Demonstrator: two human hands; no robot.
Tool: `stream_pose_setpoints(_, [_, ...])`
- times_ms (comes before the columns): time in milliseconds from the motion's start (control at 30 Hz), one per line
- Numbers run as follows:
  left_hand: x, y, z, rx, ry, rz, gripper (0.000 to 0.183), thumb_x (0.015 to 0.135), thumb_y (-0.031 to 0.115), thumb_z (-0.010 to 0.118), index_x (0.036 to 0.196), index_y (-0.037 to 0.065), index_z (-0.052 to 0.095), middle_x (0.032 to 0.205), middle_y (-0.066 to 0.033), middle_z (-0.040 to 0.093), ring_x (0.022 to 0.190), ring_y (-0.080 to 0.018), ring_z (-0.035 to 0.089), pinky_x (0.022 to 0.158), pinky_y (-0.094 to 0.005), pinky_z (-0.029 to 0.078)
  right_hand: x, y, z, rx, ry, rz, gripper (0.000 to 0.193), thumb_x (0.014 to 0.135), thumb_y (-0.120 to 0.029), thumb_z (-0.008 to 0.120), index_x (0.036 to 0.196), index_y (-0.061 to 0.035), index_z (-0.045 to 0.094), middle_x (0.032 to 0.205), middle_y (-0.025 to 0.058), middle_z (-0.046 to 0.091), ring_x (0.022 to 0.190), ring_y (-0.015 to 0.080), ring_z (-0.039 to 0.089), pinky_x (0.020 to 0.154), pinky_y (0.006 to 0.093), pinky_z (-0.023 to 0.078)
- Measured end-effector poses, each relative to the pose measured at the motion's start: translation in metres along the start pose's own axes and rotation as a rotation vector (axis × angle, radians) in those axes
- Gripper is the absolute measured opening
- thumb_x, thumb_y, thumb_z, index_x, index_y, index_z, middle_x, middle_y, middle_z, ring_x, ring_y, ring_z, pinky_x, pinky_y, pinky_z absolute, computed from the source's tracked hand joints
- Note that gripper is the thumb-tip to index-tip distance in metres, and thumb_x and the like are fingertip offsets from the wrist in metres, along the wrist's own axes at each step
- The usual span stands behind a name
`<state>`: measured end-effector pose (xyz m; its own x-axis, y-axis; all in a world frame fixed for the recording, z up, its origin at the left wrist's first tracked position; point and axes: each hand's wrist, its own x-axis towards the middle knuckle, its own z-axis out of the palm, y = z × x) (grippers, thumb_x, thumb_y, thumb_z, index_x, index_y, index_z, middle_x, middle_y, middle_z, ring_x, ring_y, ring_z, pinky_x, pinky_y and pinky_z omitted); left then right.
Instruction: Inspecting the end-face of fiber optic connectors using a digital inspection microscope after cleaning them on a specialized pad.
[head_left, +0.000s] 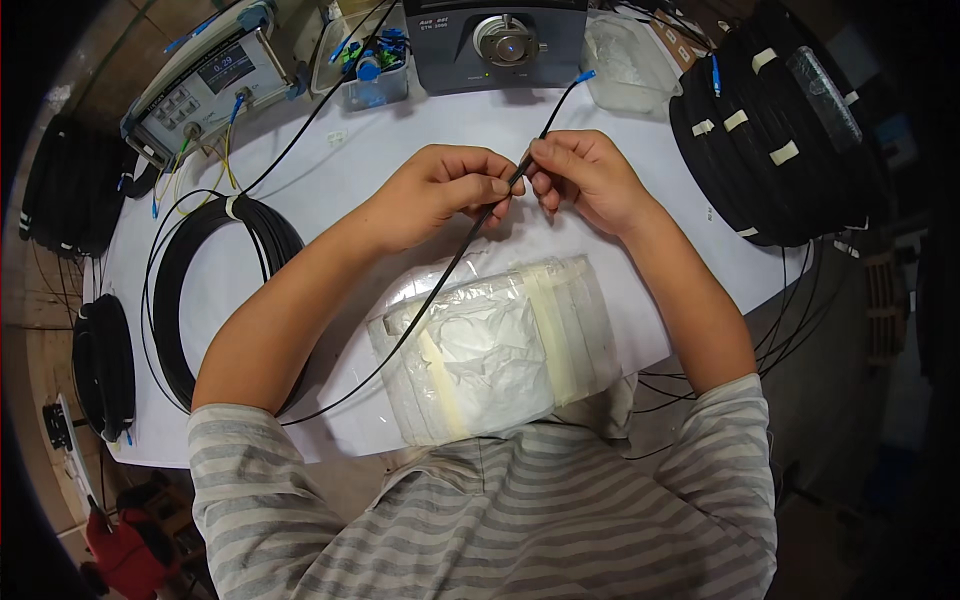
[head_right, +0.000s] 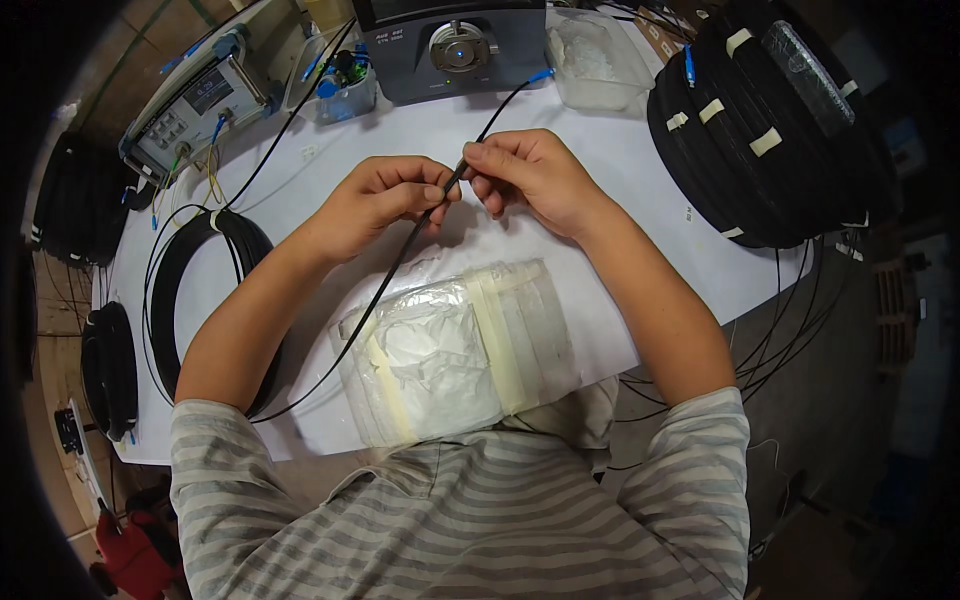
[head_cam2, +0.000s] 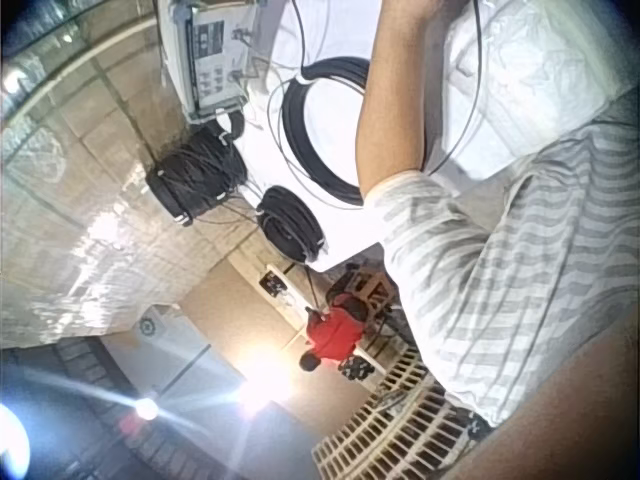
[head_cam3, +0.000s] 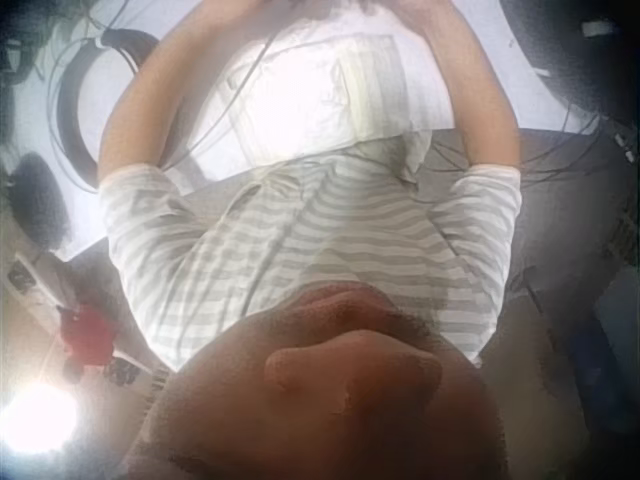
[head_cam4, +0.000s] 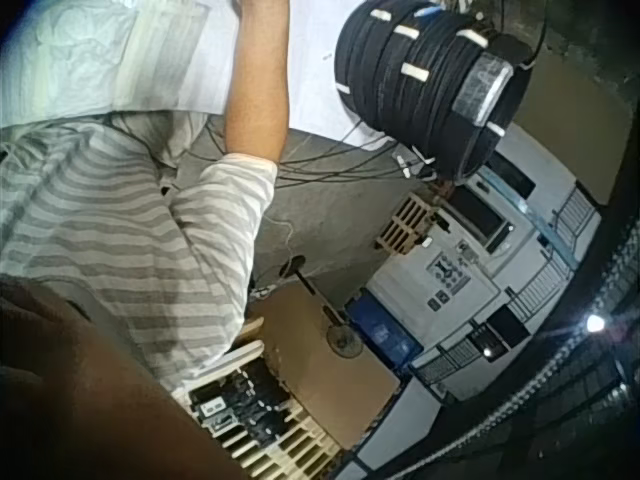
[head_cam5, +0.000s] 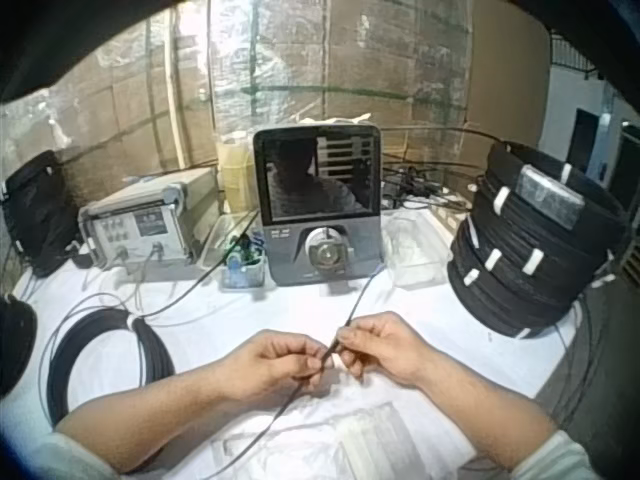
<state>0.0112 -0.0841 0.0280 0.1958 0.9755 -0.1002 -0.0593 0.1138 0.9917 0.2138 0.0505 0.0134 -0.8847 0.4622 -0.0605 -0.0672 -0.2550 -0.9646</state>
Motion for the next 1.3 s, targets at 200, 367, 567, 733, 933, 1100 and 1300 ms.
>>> stream_pose_setpoints(200, [-0.001,0.004,0.004,-0.032,-0.083,0.016,0.023,0.099,0.015,0.058,0.112,-0.002,0.067,0.088,-0.004,0.066,0.081,-0.012,0.061,0.08,-0.0284,0.051,0.0,0.003,-0.008,0.185,-0.065,0.06,0.039,0.104,-0.034,0.06,0.09,0.0017,0.069,0.072,0.0055,0.064,0.056,0.0139,0.06,0.053,0.0268,0.05])
stream_pose_setpoints(367, [-0.001,0.003,0.003,-0.025,-0.133,0.029,0.025,0.1,0.016,0.06,0.116,-0.001,0.068,0.088,-0.0035,0.069,0.081,-0.0119,0.061,0.078,-0.0268,0.049,-0.001,0.003,-0.006,0.222,-0.098,0.091,0.04,0.106,-0.033,0.055,0.089,0.0017,0.067,0.068,0.0059,0.06,0.054,0.0155,0.056,0.052,0.0293,0.049])
stream_pose_setpoints(567, [-0.001,0.002,0.003,-0.072,-0.077,-0.071,0.022,0.099,0.019,0.064,0.112,0.001,0.066,0.084,-0.0028,0.065,0.081,-0.012,0.061,0.077,-0.0262,0.049,0.0,0.002,-0.003,0.16,-0.02,0.098,0.039,0.106,-0.031,0.053,0.088,0.0008,0.066,0.069,0.0046,0.058,0.056,0.0146,0.054,0.053,0.0305,0.049])
stream_pose_setpoints(733, [-0.002,0.0,0.009,-0.17,-0.125,-0.174,0.02,0.096,0.022,0.073,0.098,0.005,0.063,0.081,0.0007,0.063,0.078,-0.0092,0.06,0.073,-0.0236,0.047,0.0,0.0,-0.001,0.043,-0.008,0.032,0.029,0.102,-0.026,0.061,0.09,0.0004,0.066,0.075,0.0023,0.06,0.061,0.0113,0.056,0.057,0.0281,0.05])
stream_pose_setpoints(933, [-0.002,-0.004,0.008,-0.023,-0.03,-0.185,0.023,0.092,0.017,0.079,0.084,0.007,0.059,0.078,0.0033,0.061,0.072,-0.0051,0.054,0.065,-0.0222,0.042,-0.001,-0.003,0.007,-0.288,0.095,-0.011,0.02,0.096,-0.021,0.072,0.094,-0.0005,0.071,0.076,0.0001,0.063,0.064,0.0081,0.058,0.058,0.0244,0.049])
stream_pose_setpoints(1100, [-0.002,-0.004,0.009,0.187,0.07,-0.137,0.023,0.092,0.012,0.077,0.082,0.006,0.058,0.077,0.0044,0.06,0.069,-0.0034,0.051,0.06,-0.0219,0.04,0.003,0.002,0.005,-0.12,0.142,0.033,0.023,0.099,-0.022,0.066,0.095,-0.0007,0.071,0.075,0.0007,0.065,0.063,0.0077,0.058,0.057,0.0239,0.049])
stream_pose_setpoints(1300, [0.0,0.005,0.013,0.352,0.054,-0.123,0.023,0.091,0.012,0.078,0.083,0.005,0.058,0.075,0.0056,0.057,0.066,-0.0021,0.049,0.058,-0.0215,0.038,0.007,0.003,-0.015,0.134,0.233,0.037,0.022,0.1,-0.022,0.061,0.095,-0.0014,0.069,0.074,-0.0004,0.062,0.061,0.0089,0.055,0.056,0.0258,0.047])
